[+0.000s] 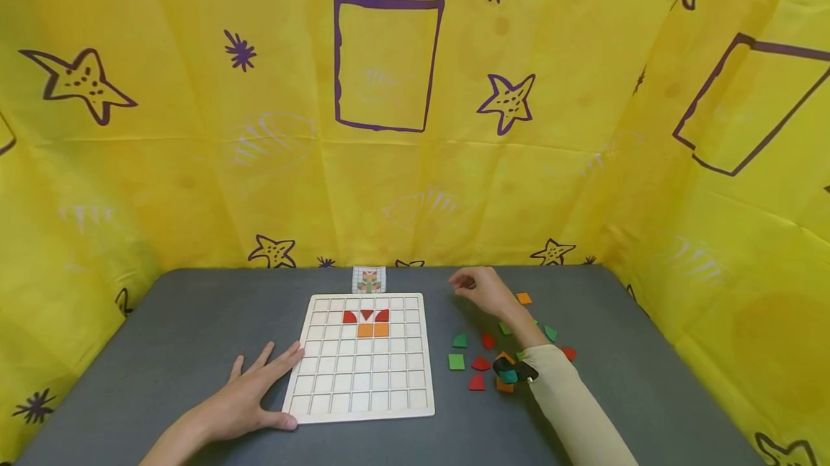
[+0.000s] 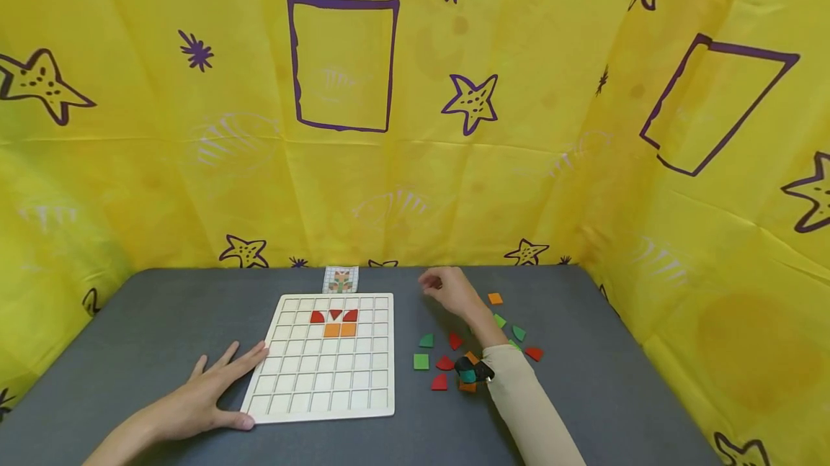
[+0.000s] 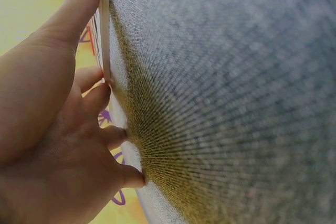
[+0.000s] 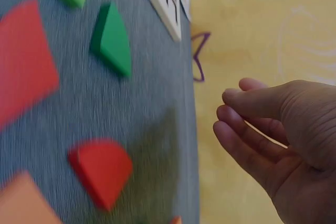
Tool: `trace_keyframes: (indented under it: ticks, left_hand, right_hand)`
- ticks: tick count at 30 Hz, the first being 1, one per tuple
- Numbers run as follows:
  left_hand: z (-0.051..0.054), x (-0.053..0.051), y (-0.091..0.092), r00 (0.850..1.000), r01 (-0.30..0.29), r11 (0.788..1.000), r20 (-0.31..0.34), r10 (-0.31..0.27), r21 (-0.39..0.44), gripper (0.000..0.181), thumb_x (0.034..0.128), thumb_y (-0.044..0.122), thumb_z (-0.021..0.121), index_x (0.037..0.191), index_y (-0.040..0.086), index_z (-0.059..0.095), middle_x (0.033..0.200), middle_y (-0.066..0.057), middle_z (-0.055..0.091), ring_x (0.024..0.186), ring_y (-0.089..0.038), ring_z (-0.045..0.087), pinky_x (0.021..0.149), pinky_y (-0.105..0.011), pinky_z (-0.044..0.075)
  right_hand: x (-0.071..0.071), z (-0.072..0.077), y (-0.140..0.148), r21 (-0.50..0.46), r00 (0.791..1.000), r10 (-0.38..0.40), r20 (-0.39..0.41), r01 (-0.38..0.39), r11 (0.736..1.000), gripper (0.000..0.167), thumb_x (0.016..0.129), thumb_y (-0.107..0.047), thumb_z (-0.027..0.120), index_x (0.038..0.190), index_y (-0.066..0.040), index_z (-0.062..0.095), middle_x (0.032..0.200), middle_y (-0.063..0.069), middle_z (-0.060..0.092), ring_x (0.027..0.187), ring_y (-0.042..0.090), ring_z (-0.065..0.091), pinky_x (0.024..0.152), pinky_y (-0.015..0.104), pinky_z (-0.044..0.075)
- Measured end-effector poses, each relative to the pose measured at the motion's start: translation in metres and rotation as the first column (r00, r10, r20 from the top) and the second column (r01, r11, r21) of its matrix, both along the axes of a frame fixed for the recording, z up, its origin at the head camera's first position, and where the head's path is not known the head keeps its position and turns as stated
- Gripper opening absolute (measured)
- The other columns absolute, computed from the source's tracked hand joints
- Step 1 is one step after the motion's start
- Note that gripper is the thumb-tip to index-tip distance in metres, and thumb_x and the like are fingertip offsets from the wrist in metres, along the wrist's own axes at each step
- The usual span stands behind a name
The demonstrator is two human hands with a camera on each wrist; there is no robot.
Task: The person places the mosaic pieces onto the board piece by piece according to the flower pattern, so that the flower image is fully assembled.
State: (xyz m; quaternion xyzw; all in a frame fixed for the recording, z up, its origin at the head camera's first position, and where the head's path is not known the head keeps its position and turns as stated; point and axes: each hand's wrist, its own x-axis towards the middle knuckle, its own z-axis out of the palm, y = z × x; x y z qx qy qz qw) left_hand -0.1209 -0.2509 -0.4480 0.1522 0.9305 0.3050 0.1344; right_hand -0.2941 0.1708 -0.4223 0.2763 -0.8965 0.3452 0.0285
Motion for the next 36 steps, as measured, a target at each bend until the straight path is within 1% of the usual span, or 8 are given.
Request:
trace_keyframes:
  ticks: [6, 10, 17, 21, 24, 30, 34, 36]
  left_hand:
    - [0.000, 0.000, 0.000, 1.000, 0.002, 1.000, -0.004, -0.002, 0.003, 0.106, 0.0662, 0.052, 0.082, 0.153, 0.013, 0.035, 0.159, -0.015, 0.027, 0.141, -0.059, 0.002, 0.098, -0.079, -0.010]
    - [0.001, 0.000, 0.000, 1.000, -0.002, 1.000, -0.003, 0.002, -0.003, 0.106, 0.0660, 0.052, 0.083, 0.153, 0.013, 0.035, 0.159, -0.015, 0.027, 0.140, -0.059, 0.003, 0.098, -0.079, -0.010]
    - [0.001, -0.001, 0.000, 1.000, -0.005, 1.000, 0.008, 0.005, -0.016, 0.106, 0.0659, 0.052, 0.083, 0.153, 0.013, 0.035, 0.159, -0.016, 0.027, 0.140, -0.060, 0.003, 0.097, -0.079, -0.010]
    - [0.000, -0.001, 0.001, 1.000, -0.006, 1.000, 0.007, 0.006, -0.016, 0.107, 0.0655, 0.052, 0.083, 0.152, 0.012, 0.035, 0.159, -0.017, 0.027, 0.140, -0.060, 0.003, 0.097, -0.079, -0.010]
    - [0.001, 0.000, 0.000, 1.000, -0.004, 1.000, -0.002, 0.004, -0.015, 0.107, 0.0651, 0.052, 0.083, 0.152, 0.012, 0.036, 0.158, -0.017, 0.028, 0.140, -0.060, 0.004, 0.097, -0.079, -0.010]
    - [0.002, 0.000, 0.001, 1.000, -0.002, 1.000, 0.003, 0.002, -0.008, 0.107, 0.0655, 0.051, 0.083, 0.152, 0.012, 0.035, 0.159, -0.017, 0.027, 0.140, -0.060, 0.003, 0.097, -0.079, -0.010]
    - [0.002, -0.001, 0.001, 1.000, -0.005, 1.000, 0.013, 0.005, -0.012, 0.107, 0.0652, 0.051, 0.083, 0.153, 0.012, 0.035, 0.159, -0.016, 0.027, 0.140, -0.059, 0.002, 0.098, -0.078, -0.010]
    - [0.001, -0.002, 0.001, 1.000, -0.007, 1.000, 0.017, 0.007, -0.017, 0.107, 0.0649, 0.051, 0.083, 0.153, 0.012, 0.035, 0.159, -0.016, 0.027, 0.140, -0.059, 0.002, 0.098, -0.078, -0.010]
  right_hand:
    - [-0.001, 0.000, 0.025, 0.011, 0.999, -0.030, -0.012, 0.030, 0.999, 0.017, 0.088, 0.002, 0.069, 0.105, 0.004, 0.071, 0.095, 0.011, 0.071, 0.087, 0.025, 0.068, 0.079, 0.040, 0.056]
    - [0.000, -0.001, 0.042, 0.016, 0.998, -0.060, 0.004, 0.060, 0.998, 0.018, 0.088, 0.001, 0.069, 0.106, 0.003, 0.070, 0.097, 0.011, 0.071, 0.089, 0.026, 0.067, 0.080, 0.041, 0.056]
    - [-0.006, -0.012, 0.072, 0.046, 0.997, -0.063, 0.036, 0.061, 0.997, 0.018, 0.087, 0.004, 0.069, 0.105, 0.004, 0.071, 0.096, 0.012, 0.071, 0.089, 0.027, 0.068, 0.079, 0.041, 0.057]
    - [-0.009, -0.018, 0.086, 0.079, 0.997, -0.047, 0.064, 0.042, 0.996, 0.021, 0.085, 0.004, 0.071, 0.106, 0.003, 0.071, 0.098, 0.013, 0.072, 0.092, 0.030, 0.069, 0.080, 0.043, 0.057]
    - [-0.007, -0.019, 0.093, 0.085, 0.996, -0.023, 0.090, 0.015, 0.996, 0.023, 0.084, 0.004, 0.072, 0.107, 0.003, 0.071, 0.101, 0.014, 0.072, 0.096, 0.032, 0.068, 0.083, 0.045, 0.056]
    - [-0.003, -0.018, 0.099, 0.087, 0.992, -0.021, 0.124, 0.011, 0.996, 0.024, 0.086, 0.001, 0.072, 0.110, 0.002, 0.071, 0.106, 0.014, 0.071, 0.101, 0.034, 0.065, 0.090, 0.050, 0.052]
    - [0.000, -0.019, 0.098, 0.091, 0.994, -0.014, 0.104, 0.005, 0.996, 0.025, 0.085, 0.001, 0.072, 0.110, 0.002, 0.071, 0.106, 0.015, 0.071, 0.101, 0.035, 0.064, 0.090, 0.053, 0.051]
    - [0.002, -0.019, 0.097, 0.097, 0.997, -0.011, 0.081, 0.003, 0.995, 0.025, 0.085, 0.002, 0.072, 0.110, 0.003, 0.071, 0.106, 0.015, 0.071, 0.101, 0.035, 0.064, 0.089, 0.053, 0.051]
